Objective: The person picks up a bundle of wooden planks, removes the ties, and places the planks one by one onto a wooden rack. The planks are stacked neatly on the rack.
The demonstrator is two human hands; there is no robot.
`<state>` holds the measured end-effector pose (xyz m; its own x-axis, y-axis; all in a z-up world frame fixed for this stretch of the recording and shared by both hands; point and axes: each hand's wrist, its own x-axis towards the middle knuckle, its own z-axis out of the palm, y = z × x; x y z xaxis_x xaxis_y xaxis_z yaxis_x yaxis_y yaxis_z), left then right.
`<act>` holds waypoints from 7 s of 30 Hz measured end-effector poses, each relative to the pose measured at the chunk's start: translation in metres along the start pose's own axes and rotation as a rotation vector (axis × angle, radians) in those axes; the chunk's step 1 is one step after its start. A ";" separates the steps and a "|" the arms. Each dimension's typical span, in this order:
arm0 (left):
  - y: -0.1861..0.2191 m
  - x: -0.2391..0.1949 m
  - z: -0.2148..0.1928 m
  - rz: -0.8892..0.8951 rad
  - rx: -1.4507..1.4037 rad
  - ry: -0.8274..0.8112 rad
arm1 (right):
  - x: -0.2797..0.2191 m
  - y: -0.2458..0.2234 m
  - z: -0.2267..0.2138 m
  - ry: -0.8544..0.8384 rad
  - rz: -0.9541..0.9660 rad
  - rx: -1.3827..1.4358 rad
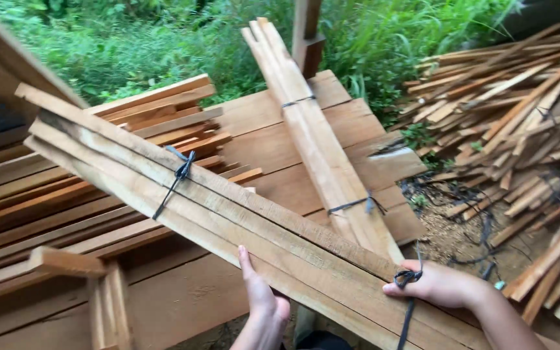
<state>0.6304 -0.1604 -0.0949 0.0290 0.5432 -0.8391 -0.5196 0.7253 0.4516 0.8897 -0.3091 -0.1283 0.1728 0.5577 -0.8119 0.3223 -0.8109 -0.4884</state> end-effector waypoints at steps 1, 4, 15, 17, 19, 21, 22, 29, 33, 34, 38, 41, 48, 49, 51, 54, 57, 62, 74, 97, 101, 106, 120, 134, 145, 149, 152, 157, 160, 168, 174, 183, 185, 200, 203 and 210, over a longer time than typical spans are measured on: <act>-0.010 0.007 0.008 -0.012 0.017 0.003 | 0.000 0.011 -0.005 -0.001 0.015 0.015; -0.030 0.023 0.032 0.007 0.136 -0.064 | 0.004 0.039 -0.012 0.008 0.098 0.007; -0.073 0.087 0.117 -0.046 0.374 -0.166 | 0.051 0.111 -0.024 0.028 0.072 0.176; -0.076 0.096 0.133 -0.056 0.405 -0.176 | 0.075 0.133 -0.018 0.050 0.055 0.241; -0.078 0.109 0.146 -0.064 0.440 -0.180 | 0.092 0.142 -0.013 0.067 0.037 0.310; -0.081 0.128 0.158 -0.049 0.481 -0.198 | 0.103 0.139 -0.013 0.095 0.069 0.290; -0.080 0.133 0.166 -0.055 0.491 -0.200 | 0.116 0.144 -0.009 0.098 0.075 0.299; -0.065 0.188 0.223 0.029 0.605 -0.104 | 0.182 0.110 -0.019 0.043 0.155 0.163; -0.054 0.240 0.248 0.073 0.646 -0.095 | 0.222 0.077 -0.029 0.147 0.015 0.360; -0.051 0.260 0.248 0.069 0.652 -0.095 | 0.226 0.066 -0.031 0.147 0.020 0.365; -0.046 0.326 0.259 0.098 0.647 -0.145 | 0.255 0.045 -0.040 0.193 0.075 0.373; -0.039 0.347 0.268 0.106 0.682 -0.134 | 0.284 0.043 -0.040 0.230 0.047 0.434; -0.055 0.398 0.263 0.170 0.916 -0.083 | 0.313 0.057 -0.034 0.249 0.054 0.452; -0.054 0.400 0.265 0.168 0.914 -0.082 | 0.319 0.060 -0.034 0.249 0.055 0.449; -0.051 0.401 0.261 0.227 1.167 -0.094 | 0.327 0.066 -0.027 0.250 0.045 0.518; -0.038 0.388 0.264 0.220 1.350 -0.130 | 0.328 0.065 -0.027 0.215 0.052 0.503; -0.033 0.382 0.255 0.285 1.398 -0.170 | 0.328 0.063 -0.028 0.237 0.037 0.532; -0.059 0.348 0.236 0.277 1.136 -0.200 | 0.324 0.057 -0.027 0.244 0.069 0.531; -0.084 0.339 0.234 0.172 0.553 -0.081 | 0.326 0.064 -0.030 0.256 0.063 0.414; -0.076 0.353 0.250 0.202 0.658 -0.066 | 0.323 0.050 -0.057 0.262 0.083 0.446; -0.077 0.364 0.248 0.207 0.692 -0.072 | 0.317 0.041 -0.061 0.307 0.105 0.422; -0.063 0.363 0.250 0.194 0.944 -0.069 | 0.317 0.036 -0.058 0.293 0.110 0.449; -0.163 0.312 0.138 0.164 0.822 -0.251 | 0.283 0.034 -0.082 0.364 0.060 0.402; -0.198 0.268 0.127 0.058 0.756 -0.202 | 0.323 0.090 -0.016 0.487 0.009 0.203; -0.191 0.285 0.136 0.094 0.735 -0.219 | 0.320 0.052 -0.047 0.572 -0.045 0.153; -0.187 0.286 0.142 0.103 0.907 -0.250 | 0.321 0.054 -0.052 0.656 -0.147 0.191; -0.184 0.293 0.135 0.114 0.931 -0.309 | 0.319 0.057 -0.049 0.623 -0.127 0.250; -0.176 0.274 0.134 0.108 0.974 -0.333 | 0.302 0.058 -0.041 0.553 -0.118 0.258; -0.181 0.242 0.133 0.147 1.010 -0.259 | 0.283 0.078 -0.026 0.635 -0.157 0.465; -0.245 0.203 0.055 0.169 1.049 -0.242 | 0.214 0.195 0.023 0.542 -0.111 0.361; -0.304 0.146 -0.003 0.187 1.014 -0.213 | 0.137 0.264 0.048 0.438 -0.043 0.342; -0.389 0.078 -0.090 0.137 1.071 -0.218 | 0.068 0.361 0.098 0.397 0.018 0.328; -0.379 0.038 -0.077 0.145 1.087 -0.231 | 0.052 0.357 0.105 0.412 0.035 0.312; -0.414 0.112 -0.108 0.261 1.173 -0.351 | 0.077 0.378 0.120 0.462 -0.065 0.224; -0.405 0.107 -0.104 0.255 1.255 -0.357 | 0.068 0.370 0.118 0.464 -0.109 0.236; -0.318 0.050 -0.091 0.670 1.610 -0.538 | 0.082 0.343 0.119 0.848 -0.314 0.106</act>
<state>0.7193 -0.4021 -0.3078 0.5949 0.7063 -0.3837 0.6680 -0.1690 0.7247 0.9039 -0.5625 -0.4006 0.7319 0.6649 -0.1489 0.3900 -0.5880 -0.7086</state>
